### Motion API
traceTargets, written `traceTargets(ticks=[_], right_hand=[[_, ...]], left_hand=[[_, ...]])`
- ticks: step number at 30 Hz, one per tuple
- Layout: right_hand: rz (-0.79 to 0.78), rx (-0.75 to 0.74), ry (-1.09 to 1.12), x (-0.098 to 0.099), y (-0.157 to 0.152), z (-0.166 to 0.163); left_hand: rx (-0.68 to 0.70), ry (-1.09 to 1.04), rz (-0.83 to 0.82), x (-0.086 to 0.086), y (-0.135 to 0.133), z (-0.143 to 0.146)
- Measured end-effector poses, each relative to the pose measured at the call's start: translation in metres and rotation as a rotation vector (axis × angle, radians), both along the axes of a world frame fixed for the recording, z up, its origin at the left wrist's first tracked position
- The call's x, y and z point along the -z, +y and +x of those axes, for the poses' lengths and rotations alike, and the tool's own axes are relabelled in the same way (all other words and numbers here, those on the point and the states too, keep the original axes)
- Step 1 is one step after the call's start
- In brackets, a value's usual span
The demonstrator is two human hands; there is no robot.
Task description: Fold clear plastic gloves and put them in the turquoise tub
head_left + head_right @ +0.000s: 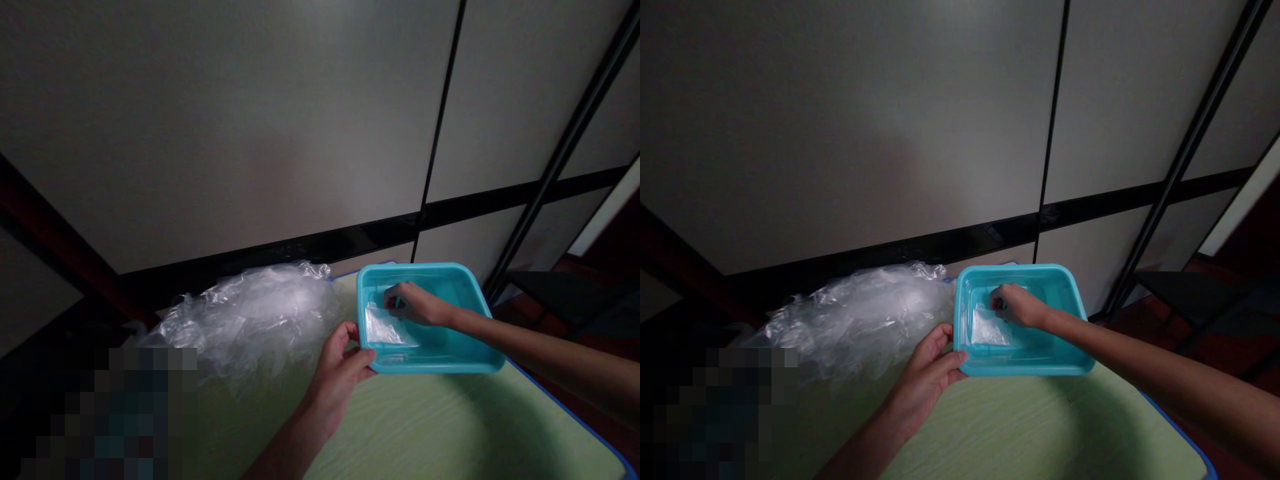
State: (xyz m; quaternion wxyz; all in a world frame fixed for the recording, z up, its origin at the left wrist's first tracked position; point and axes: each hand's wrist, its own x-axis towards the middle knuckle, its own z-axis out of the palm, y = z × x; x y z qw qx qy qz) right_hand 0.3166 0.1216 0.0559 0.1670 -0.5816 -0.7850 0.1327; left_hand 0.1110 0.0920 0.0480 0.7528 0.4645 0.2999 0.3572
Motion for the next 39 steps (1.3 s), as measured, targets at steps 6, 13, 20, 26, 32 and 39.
traceTargets(ticks=[6,13,20,26,32,39], right_hand=[[-0.004,-0.013,-0.009,-0.007,-0.002,0.004],[-0.118,-0.034,0.004,-0.018,0.0,0.007],[-0.152,-0.028,-0.023,-0.011,-0.002,0.01],[-0.08,0.008,-0.024,-0.017,-0.007,0.012],[-0.008,0.033,-0.018,-0.006,-0.003,0.015],[0.065,0.018,0.025,-0.03,-0.009,0.019]], left_hand=[[-0.009,-0.009,-0.032,0.004,0.005,0.002],[-0.041,-0.022,-0.036,0.003,0.009,0.007],[-0.044,-0.041,-0.033,0.006,0.01,0.009],[-0.061,-0.03,-0.048,0.006,0.013,0.011],[-0.077,-0.04,-0.039,0.008,0.016,0.012],[-0.159,-0.06,-0.127,0.002,0.035,0.026]])
